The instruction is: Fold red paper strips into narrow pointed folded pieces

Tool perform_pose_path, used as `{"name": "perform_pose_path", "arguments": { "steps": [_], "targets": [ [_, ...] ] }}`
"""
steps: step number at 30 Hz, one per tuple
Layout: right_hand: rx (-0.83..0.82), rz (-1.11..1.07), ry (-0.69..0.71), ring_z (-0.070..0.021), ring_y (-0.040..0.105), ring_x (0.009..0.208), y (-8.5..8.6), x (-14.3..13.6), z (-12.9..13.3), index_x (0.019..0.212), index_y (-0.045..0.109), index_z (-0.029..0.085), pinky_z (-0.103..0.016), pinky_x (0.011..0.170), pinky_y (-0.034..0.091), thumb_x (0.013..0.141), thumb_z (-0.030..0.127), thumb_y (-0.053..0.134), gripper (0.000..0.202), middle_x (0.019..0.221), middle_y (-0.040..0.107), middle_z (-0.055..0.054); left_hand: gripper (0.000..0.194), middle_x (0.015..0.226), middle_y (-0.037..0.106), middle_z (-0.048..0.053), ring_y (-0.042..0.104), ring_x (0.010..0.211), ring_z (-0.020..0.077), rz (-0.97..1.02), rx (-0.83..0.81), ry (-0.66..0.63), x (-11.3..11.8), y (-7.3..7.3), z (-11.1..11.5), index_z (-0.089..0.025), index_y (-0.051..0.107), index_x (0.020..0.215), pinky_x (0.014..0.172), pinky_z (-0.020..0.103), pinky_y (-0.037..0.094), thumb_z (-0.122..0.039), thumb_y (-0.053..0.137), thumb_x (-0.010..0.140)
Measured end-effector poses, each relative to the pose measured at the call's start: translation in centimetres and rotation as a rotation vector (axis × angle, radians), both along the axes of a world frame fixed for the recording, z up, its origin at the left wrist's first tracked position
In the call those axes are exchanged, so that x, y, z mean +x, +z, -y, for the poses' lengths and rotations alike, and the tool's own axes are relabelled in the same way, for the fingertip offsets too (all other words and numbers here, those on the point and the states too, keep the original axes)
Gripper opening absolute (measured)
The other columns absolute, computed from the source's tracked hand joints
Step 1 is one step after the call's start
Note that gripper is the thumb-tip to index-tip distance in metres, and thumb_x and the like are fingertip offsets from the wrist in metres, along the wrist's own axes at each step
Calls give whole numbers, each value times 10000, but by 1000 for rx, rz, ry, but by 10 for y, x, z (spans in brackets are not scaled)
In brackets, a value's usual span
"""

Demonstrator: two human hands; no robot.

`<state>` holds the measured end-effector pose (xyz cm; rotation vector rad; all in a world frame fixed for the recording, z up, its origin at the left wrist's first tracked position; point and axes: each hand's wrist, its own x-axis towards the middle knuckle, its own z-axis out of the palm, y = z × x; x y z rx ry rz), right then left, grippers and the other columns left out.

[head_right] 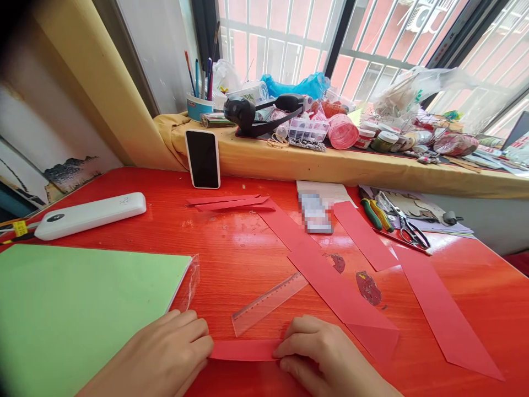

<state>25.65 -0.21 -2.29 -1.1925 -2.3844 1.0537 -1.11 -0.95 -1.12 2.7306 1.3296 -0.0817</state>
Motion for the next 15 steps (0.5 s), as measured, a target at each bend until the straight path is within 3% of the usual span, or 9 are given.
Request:
{"name": "perform_pose_path", "arguments": {
  "steps": [5,11,15],
  "targets": [
    [22,-6,-32,-124,682,774,-4,0,-1,922,734,253,-191,709,539,950,178,553,198,865,718,-3,262,729,682,21,600,632,212,26,-78,-17,0,2,-3,-214,648,714,627,291,458,1,499,698],
    [-18,14,-195,-130,667,702,-9,-1,-1,816,715,243,-201,652,524,852,127,618,156,779,718,19,306,681,626,12,612,630,182,301,-221,143,-5,6,-11,-215,610,683,591,243,411,-77,399,856],
    [1,40,-237,-136,659,694,-11,-1,-2,809,713,242,-209,633,506,841,128,624,147,770,714,20,268,654,607,-2,623,624,172,331,-294,182,-4,8,-17,-207,573,652,564,233,356,-112,436,861]
  ]
}}
